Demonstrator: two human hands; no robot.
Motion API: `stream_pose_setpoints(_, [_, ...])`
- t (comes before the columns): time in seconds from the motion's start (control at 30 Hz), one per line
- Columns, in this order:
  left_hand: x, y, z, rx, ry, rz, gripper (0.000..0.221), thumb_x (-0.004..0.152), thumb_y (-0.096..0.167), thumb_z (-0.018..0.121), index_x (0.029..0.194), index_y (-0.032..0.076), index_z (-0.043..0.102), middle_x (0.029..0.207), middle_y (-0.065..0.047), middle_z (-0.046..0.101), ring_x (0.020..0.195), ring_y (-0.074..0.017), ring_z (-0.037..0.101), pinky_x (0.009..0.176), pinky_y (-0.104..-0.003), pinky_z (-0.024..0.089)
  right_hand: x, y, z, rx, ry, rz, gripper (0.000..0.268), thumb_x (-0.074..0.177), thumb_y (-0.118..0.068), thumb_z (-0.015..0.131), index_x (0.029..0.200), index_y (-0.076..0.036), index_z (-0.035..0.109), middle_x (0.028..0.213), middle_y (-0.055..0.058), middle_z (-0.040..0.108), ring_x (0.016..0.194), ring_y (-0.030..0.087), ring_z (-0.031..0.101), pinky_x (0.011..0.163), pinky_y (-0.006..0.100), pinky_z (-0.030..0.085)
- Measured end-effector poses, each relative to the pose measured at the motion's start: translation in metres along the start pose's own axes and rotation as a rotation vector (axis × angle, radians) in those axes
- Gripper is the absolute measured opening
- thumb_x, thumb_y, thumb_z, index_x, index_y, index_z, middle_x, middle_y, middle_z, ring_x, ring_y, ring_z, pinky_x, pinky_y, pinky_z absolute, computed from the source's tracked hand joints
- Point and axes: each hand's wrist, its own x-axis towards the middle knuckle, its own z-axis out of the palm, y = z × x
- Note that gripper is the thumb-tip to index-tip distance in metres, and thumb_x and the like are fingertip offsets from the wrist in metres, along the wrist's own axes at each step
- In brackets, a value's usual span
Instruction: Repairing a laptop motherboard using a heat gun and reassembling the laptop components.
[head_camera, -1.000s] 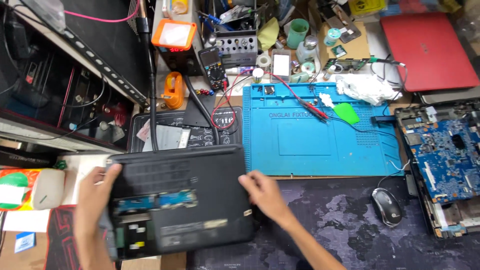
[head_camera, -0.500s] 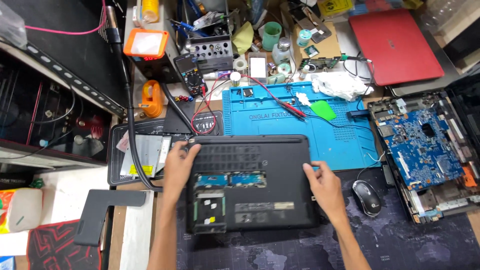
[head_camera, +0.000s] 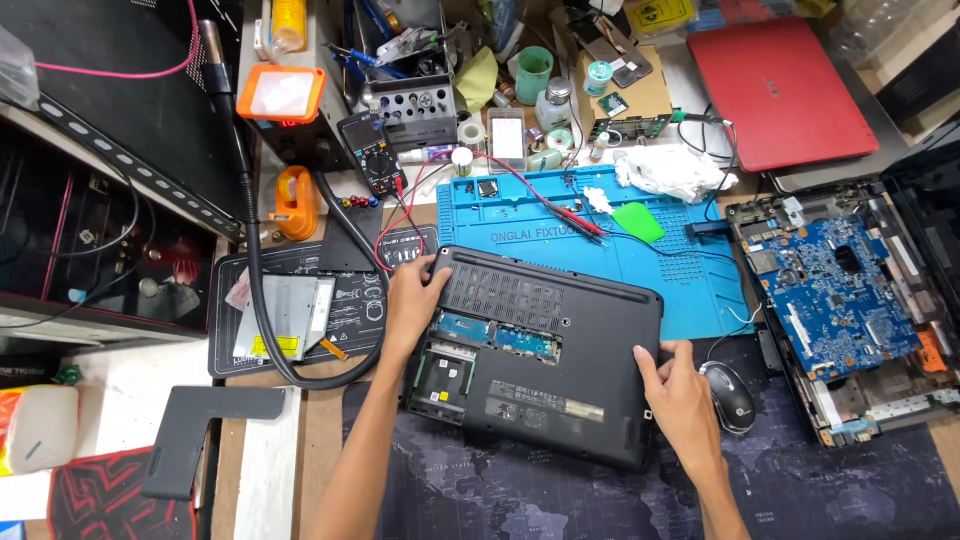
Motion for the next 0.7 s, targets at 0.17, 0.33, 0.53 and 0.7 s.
stream_pose_setpoints(0.17, [-0.02, 0.024, -0.011, -0.041, -0.005, -0.034, 0.047, 0.096, 0.029, 0.063, 0.136, 0.003, 0.063, 0.096, -0.011, 0.074, 0.081, -0.025, 0.069, 0.074, -0.04, 0.051, -0.003, -0.007, -0.003, -0.043, -0.007, -0.006, 0.05, 0.1, -0.045, 0.054, 0.128, -0.004, 0.051, 0.07, 0.011, 0.059, 0.075, 0.037, 0.066, 0.071, 0.048, 0.044])
stream_pose_setpoints(0.33, [-0.028, 0.023, -0.008, 0.013, 0.036, 0.005, 0.045, 0.097, 0.027, 0.063, 0.132, -0.001, 0.063, 0.108, -0.014, 0.077, 0.099, -0.0326, 0.073, 0.085, -0.046, 0.053, -0.005, -0.006, -0.003, -0.101, -0.002, -0.071, 0.049, 0.101, -0.045, 0.052, 0.128, -0.004, 0.049, 0.063, 0.011, 0.058, 0.069, 0.04, 0.065, 0.066, 0.05, 0.042])
stream_pose_setpoints(0.53, [-0.025, 0.02, -0.001, 0.22, 0.045, 0.077, 0.048, 0.098, 0.03, 0.064, 0.133, -0.002, 0.062, 0.114, -0.021, 0.073, 0.104, -0.042, 0.069, 0.084, -0.053, 0.054, -0.007, -0.009, -0.004, -0.168, -0.038, -0.026, 0.055, 0.099, -0.052, 0.048, 0.131, -0.007, 0.044, 0.074, 0.022, 0.067, 0.081, 0.049, 0.065, 0.066, 0.053, 0.043])
stream_pose_setpoints(0.7, [-0.025, 0.026, -0.009, 0.286, -0.053, 0.129, 0.057, 0.097, 0.031, 0.066, 0.139, -0.005, 0.055, 0.099, -0.025, 0.075, 0.096, -0.0423, 0.071, 0.076, -0.053, 0.056, -0.004, -0.015, -0.008, -0.265, -0.106, 0.023, 0.06, 0.099, -0.055, 0.046, 0.133, -0.006, 0.041, 0.096, 0.031, 0.073, 0.104, 0.055, 0.062, 0.074, 0.057, 0.046])
